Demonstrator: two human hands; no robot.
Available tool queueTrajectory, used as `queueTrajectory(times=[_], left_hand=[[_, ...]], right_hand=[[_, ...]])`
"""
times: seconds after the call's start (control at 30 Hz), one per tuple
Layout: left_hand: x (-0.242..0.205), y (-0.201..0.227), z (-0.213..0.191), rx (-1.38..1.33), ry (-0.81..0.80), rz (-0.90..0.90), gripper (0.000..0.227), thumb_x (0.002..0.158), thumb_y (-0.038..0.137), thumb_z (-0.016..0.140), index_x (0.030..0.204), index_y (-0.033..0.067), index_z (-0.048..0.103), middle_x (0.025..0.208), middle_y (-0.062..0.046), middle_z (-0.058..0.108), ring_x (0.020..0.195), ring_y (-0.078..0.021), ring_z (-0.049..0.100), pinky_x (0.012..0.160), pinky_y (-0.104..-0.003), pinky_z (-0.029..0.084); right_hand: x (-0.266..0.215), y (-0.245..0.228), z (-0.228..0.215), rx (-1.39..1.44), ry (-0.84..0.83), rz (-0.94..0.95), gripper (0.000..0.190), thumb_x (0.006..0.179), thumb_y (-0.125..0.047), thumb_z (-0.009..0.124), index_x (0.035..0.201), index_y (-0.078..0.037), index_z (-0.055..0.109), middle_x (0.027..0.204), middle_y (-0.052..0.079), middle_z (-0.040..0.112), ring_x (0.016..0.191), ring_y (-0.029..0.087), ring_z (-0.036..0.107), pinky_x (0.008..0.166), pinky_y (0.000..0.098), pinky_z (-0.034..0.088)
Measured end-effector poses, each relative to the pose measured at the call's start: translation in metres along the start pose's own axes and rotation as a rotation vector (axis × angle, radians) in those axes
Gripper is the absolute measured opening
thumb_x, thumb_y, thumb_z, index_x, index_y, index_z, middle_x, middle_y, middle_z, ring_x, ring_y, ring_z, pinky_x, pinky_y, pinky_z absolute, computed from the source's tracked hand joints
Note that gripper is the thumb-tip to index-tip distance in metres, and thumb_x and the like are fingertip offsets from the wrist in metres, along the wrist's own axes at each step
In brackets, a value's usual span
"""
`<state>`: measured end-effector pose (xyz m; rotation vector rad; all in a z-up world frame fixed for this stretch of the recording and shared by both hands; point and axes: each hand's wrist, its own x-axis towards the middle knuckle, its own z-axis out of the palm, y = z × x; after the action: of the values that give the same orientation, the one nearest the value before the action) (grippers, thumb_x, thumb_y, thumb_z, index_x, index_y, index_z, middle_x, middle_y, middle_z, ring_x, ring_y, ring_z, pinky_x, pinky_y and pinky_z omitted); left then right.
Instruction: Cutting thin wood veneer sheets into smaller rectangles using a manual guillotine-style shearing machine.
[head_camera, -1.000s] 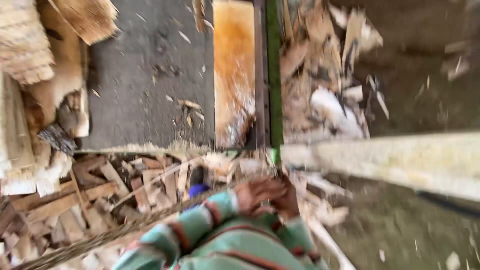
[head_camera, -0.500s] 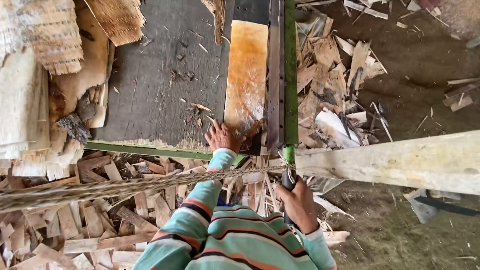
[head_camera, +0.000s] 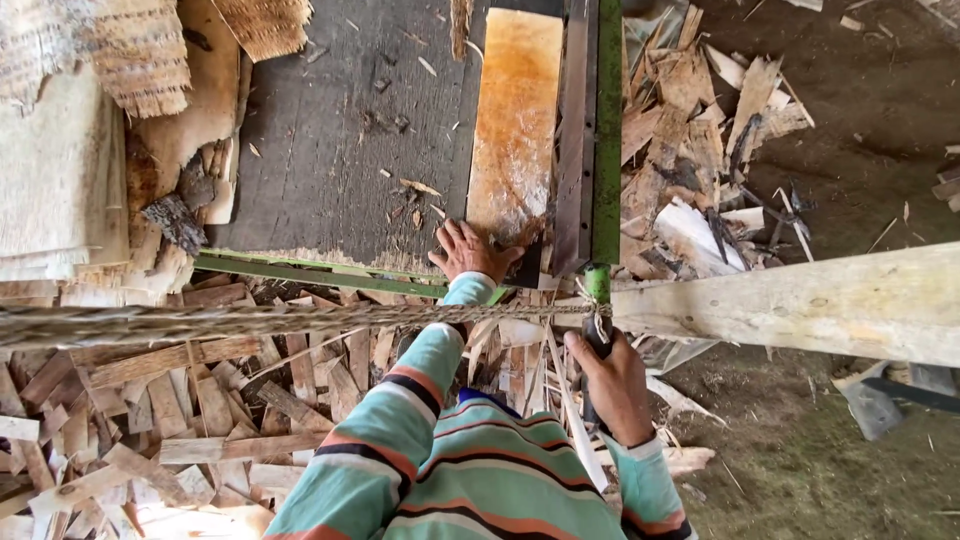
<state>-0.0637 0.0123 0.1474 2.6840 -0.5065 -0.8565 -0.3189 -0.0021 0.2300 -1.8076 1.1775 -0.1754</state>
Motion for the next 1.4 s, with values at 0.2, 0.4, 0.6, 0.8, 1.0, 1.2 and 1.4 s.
queueTrajectory(times=[0.2,0.4,0.6,0.8,1.0,1.2,1.4], left_hand=[[0.011,-0.005,0.024,0.057,0.033,0.026,0.133,0.072,0.064,0.085,0.163,0.0012,0.011,0.172,-0.015,0.010,0.158,-0.0325,0.011,0.124,-0.060,0.015],[0.007,0.001,0.002,-0.026,0.121,0.002,0.118,0.075,0.061,0.082,0.157,0.0022,0.022,0.157,-0.013,0.042,0.143,-0.0297,0.043,0.117,-0.051,0.036],[0.086,-0.051,0.032,-0.548,-0.123,-0.035,0.056,0.096,0.035,0.068,0.141,0.0076,0.053,0.112,-0.012,0.078,0.099,-0.0264,0.076,0.094,-0.043,0.061],[0.082,-0.185,0.040,-1.157,-0.508,-0.028,0.029,0.092,0.024,0.071,0.115,0.0073,0.071,0.098,-0.008,0.079,0.085,-0.0212,0.074,0.077,-0.037,0.063],[-0.015,-0.321,0.078,-1.495,-0.597,-0.165,0.031,0.084,0.000,0.068,0.114,0.0041,0.060,0.101,-0.013,0.073,0.087,-0.0274,0.076,0.077,-0.039,0.067],[-0.049,-0.347,0.102,-1.551,-0.593,-0.247,0.042,0.085,0.000,0.073,0.125,0.0058,0.061,0.098,-0.011,0.074,0.082,-0.0255,0.074,0.069,-0.034,0.061],[-0.067,-0.337,0.066,-1.422,-0.567,-0.077,0.044,0.084,0.001,0.076,0.125,0.0026,0.062,0.101,-0.007,0.075,0.082,-0.0219,0.072,0.071,-0.034,0.060]], right_hand=[[0.001,0.007,0.001,-0.086,0.070,0.005,0.047,0.091,-0.049,0.068,0.096,-0.001,0.067,0.064,0.010,0.062,0.055,0.024,0.059,0.053,0.0410,0.047],[-0.003,-0.004,0.001,0.052,0.034,0.014,0.046,0.091,-0.047,0.063,0.097,-0.002,0.066,0.070,0.006,0.069,0.051,0.020,0.065,0.049,0.0400,0.051],[0.004,0.020,0.003,-0.078,0.075,-0.014,0.059,0.097,-0.055,0.049,0.116,-0.003,0.068,0.077,0.010,0.071,0.055,0.023,0.061,0.046,0.0395,0.046],[0.014,0.104,0.027,1.019,-0.063,0.012,0.064,0.110,-0.057,0.045,0.129,0.001,0.067,0.089,0.014,0.072,0.066,0.018,0.067,0.056,0.0315,0.055],[0.051,0.144,0.116,0.838,-0.163,0.289,0.046,0.098,-0.034,0.061,0.135,-0.007,0.059,0.110,0.008,0.073,0.095,0.020,0.072,0.081,0.0338,0.059],[0.043,0.058,0.138,0.958,-0.424,0.198,0.048,0.099,-0.035,0.064,0.133,-0.002,0.056,0.100,0.005,0.064,0.089,0.019,0.068,0.077,0.0359,0.060],[0.116,0.126,0.196,0.837,-0.021,0.088,0.039,0.100,-0.028,0.071,0.114,0.008,0.067,0.105,0.014,0.067,0.086,0.021,0.068,0.066,0.0302,0.063]])
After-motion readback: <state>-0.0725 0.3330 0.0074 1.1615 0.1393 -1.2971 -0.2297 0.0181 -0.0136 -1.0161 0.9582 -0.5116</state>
